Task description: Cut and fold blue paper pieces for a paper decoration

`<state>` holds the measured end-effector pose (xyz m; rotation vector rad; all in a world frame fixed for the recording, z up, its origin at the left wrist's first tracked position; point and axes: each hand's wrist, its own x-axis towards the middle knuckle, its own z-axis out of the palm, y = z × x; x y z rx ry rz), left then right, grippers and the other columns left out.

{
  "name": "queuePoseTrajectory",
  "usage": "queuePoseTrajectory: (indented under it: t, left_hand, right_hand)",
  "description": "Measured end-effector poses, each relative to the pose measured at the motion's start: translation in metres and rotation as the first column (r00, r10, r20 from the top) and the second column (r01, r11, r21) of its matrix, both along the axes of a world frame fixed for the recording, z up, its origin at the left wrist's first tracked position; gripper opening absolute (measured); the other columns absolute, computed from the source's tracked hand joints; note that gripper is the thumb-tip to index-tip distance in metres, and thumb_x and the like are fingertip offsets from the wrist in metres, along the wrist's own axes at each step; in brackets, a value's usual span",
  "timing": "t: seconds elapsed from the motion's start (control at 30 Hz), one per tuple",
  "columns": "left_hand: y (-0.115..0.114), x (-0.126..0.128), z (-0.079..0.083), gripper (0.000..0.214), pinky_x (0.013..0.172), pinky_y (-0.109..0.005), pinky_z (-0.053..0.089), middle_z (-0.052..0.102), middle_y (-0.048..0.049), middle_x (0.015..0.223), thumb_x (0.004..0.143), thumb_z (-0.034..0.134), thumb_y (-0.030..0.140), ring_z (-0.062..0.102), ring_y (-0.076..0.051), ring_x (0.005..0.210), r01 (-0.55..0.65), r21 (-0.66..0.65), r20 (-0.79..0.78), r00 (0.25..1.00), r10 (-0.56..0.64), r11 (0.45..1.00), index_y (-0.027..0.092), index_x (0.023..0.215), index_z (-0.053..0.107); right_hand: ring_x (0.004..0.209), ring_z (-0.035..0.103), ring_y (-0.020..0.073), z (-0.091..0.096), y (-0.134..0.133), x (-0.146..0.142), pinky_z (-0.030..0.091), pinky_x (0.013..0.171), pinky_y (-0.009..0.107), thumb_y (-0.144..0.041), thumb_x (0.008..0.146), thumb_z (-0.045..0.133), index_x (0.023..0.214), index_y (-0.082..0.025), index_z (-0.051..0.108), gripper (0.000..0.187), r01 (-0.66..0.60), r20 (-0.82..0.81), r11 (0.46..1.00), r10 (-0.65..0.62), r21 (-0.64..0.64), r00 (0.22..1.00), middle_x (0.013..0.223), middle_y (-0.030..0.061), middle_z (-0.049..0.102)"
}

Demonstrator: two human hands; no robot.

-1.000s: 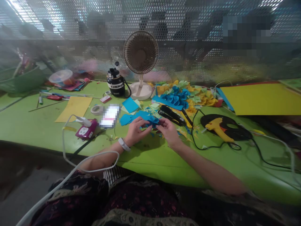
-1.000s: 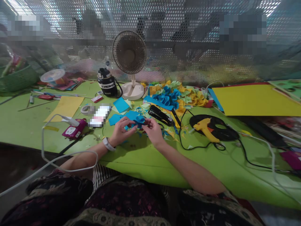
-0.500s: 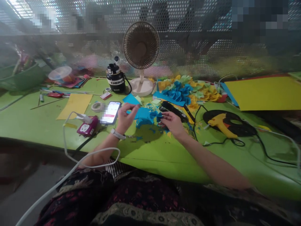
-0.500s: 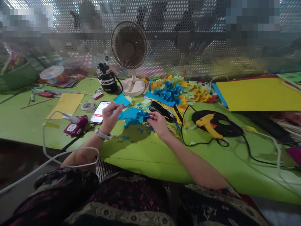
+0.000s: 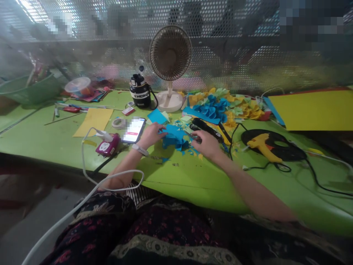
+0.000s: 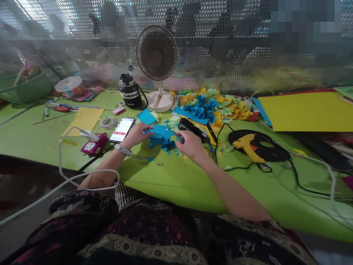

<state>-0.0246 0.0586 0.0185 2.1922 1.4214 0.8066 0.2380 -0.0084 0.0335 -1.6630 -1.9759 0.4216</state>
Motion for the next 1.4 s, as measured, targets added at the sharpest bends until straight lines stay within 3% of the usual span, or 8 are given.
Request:
queuePoseTrajectory:
  t: [0.17,0.33,0.47,0.7,0.93,1.13,1.23,1.4]
  left_hand:
    - [0.003,0.002,-0.010,0.025,0.073,-0.032,0.045,0.065,-0.0081,0.088,0.067,0.080,0.034,0.060,-0.022,0.078,0.074,-0.065,-0.099,0.992,-0.080,0.995,0.021,0.088,0.074]
    - [0.006,0.000,-0.014,0.026,0.075,-0.033,0.046,0.063,-0.0069,0.084,0.066,0.078,0.031,0.059,-0.023,0.080,0.109,-0.064,-0.083,0.990,-0.114,0.992,0.021,0.089,0.073]
    - [0.005,0.003,-0.014,0.023,0.071,-0.033,0.045,0.064,-0.0072,0.085,0.064,0.080,0.033,0.057,-0.021,0.075,0.092,-0.092,-0.045,0.994,-0.097,0.991,0.020,0.082,0.071]
    - [0.003,0.004,-0.007,0.020,0.060,-0.028,0.041,0.064,-0.0025,0.071,0.064,0.080,0.026,0.055,-0.014,0.062,0.048,-0.246,0.236,0.972,0.012,0.968,0.018,0.074,0.064]
    - [-0.006,0.006,0.013,0.039,0.053,-0.021,0.040,0.072,-0.0026,0.073,0.069,0.081,0.026,0.068,-0.014,0.064,0.165,-0.445,0.646,0.740,0.188,0.880,0.017,0.102,0.063]
    - [-0.009,0.013,0.015,0.031,0.047,-0.018,0.039,0.072,-0.0021,0.082,0.066,0.085,0.024,0.072,-0.013,0.067,0.228,-0.570,0.747,0.545,0.382,0.789,0.017,0.085,0.062]
    - [-0.011,0.017,0.014,0.032,0.051,-0.018,0.045,0.072,-0.0003,0.081,0.066,0.083,0.016,0.074,-0.016,0.074,0.292,-0.553,0.809,0.412,0.419,0.781,0.018,0.084,0.057]
    - [-0.015,0.023,0.014,0.018,0.085,-0.028,0.056,0.076,-0.0047,0.090,0.073,0.074,0.014,0.074,-0.017,0.092,0.366,-0.384,0.922,0.207,0.328,0.848,0.016,0.086,0.061]
  right_hand:
    - [0.086,0.068,0.0227,0.029,0.010,0.042,0.051,0.081,0.034,-0.027,0.084,0.054,0.102,-0.017,0.071,0.027,0.202,-0.037,0.962,-0.199,0.185,0.979,0.096,0.0097,0.075]
    - [0.081,0.068,0.0221,0.033,0.009,0.050,0.046,0.067,0.030,-0.035,0.082,0.061,0.091,-0.021,0.071,0.020,0.090,0.218,0.993,-0.071,-0.078,0.973,0.090,0.0064,0.076]
    - [0.092,0.067,0.0282,0.024,0.002,0.025,0.042,0.064,0.031,-0.040,0.079,0.063,0.095,-0.018,0.070,0.028,0.044,0.542,0.976,0.081,-0.214,0.837,0.106,0.0139,0.073]
    - [0.089,0.068,0.0285,0.015,0.006,0.024,0.042,0.062,0.032,-0.042,0.078,0.062,0.093,-0.018,0.067,0.029,0.054,0.571,0.962,0.114,-0.268,0.813,0.098,0.0134,0.073]
    - [0.084,0.068,0.0271,0.015,0.006,0.032,0.040,0.059,0.031,-0.041,0.074,0.065,0.087,-0.020,0.069,0.025,0.054,0.587,0.959,0.124,-0.277,0.800,0.095,0.0111,0.074]
    - [0.079,0.068,0.0252,0.021,0.009,0.039,0.041,0.058,0.030,-0.037,0.071,0.067,0.080,-0.021,0.069,0.018,0.076,0.533,0.948,0.107,-0.310,0.839,0.085,0.0075,0.074]
    - [0.066,0.068,0.0202,0.027,0.011,0.043,0.044,0.060,0.029,-0.031,0.072,0.067,0.081,-0.021,0.066,0.013,0.123,0.388,0.925,0.029,-0.361,0.921,0.073,0.0025,0.073]
    - [0.055,0.067,0.0174,0.029,0.013,0.045,0.050,0.054,0.028,-0.022,0.069,0.073,0.080,-0.021,0.059,0.017,0.128,-0.068,0.903,-0.171,-0.411,0.983,0.064,-0.0002,0.069]
